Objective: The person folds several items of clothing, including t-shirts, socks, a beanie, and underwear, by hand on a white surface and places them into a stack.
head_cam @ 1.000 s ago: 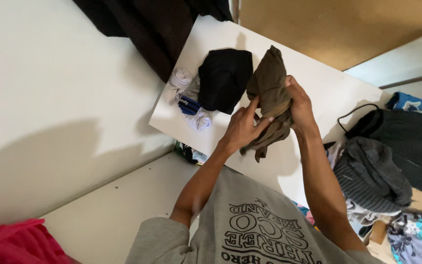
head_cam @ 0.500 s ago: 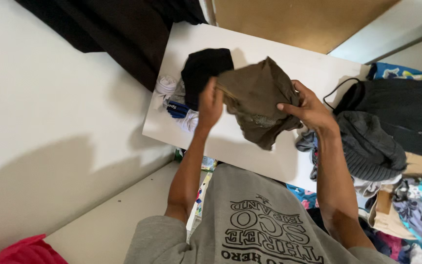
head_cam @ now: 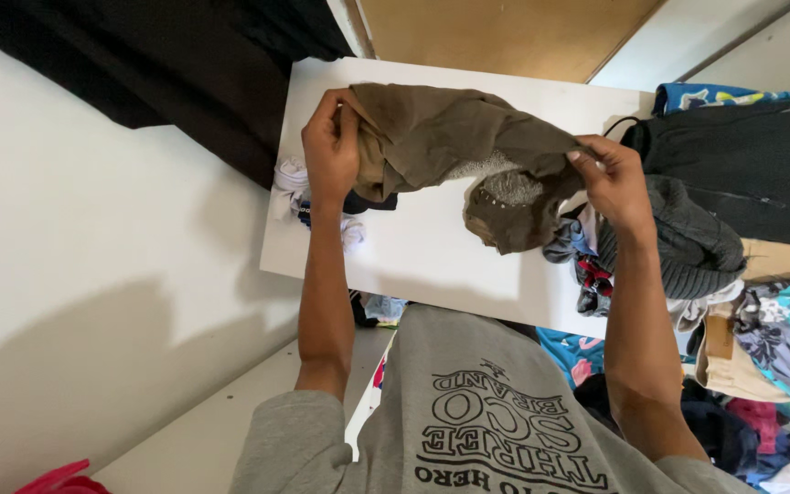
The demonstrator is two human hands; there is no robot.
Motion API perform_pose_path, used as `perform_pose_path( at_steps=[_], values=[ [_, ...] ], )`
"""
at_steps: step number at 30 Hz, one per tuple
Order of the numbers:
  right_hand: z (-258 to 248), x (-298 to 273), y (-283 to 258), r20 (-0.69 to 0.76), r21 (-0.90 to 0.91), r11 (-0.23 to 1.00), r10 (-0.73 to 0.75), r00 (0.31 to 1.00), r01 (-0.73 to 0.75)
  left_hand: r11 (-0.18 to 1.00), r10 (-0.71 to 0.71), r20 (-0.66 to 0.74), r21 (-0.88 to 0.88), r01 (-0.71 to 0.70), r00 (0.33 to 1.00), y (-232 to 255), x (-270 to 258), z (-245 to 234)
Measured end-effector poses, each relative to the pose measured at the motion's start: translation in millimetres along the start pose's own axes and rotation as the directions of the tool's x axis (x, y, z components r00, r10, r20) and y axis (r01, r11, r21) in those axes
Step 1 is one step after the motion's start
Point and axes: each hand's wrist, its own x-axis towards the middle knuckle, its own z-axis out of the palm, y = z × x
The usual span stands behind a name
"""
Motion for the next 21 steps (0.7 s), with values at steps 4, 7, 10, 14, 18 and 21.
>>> perform_pose_path(
  at_steps=[4,7,10,14,18,21],
  values=[
    [9,2,21,-0.366,-0.097,0.954,-0.299,0.881,0.284,0.975,0.221,0.165,-0.046,-0.216,0.961,34,-33,13],
    [20,-4,38,-0.391,-0.303,0.946,-0.231,0.891,0.112,0.921,0.365,0.415,-0.289,-0.259,0.833,62,-74,36],
    [29,-6,44,-0.308,-0.266,0.961,-0.005,0.951,-0.081,0.951,0.296,0.527,-0.239,-0.195,0.796,77,-105,71],
    [39,-37,61,-0.272,-0.281,0.899,0.26,0.927,-0.335,0.985,0.167,0.643,-0.147,-0.093,0.748,66,-136,99],
    [29,-82,92,0.203,-0.168,0.921,0.381,0.902,-0.352,0.998,0.06,0.753,-0.055,-0.029,0.655,45,-161,104],
    [35,-108,87,0.314,-0.201,0.897,0.439,0.842,-0.393,0.998,-0.038,0.919,0.014,0.066,0.391,26,-172,106]
  ],
)
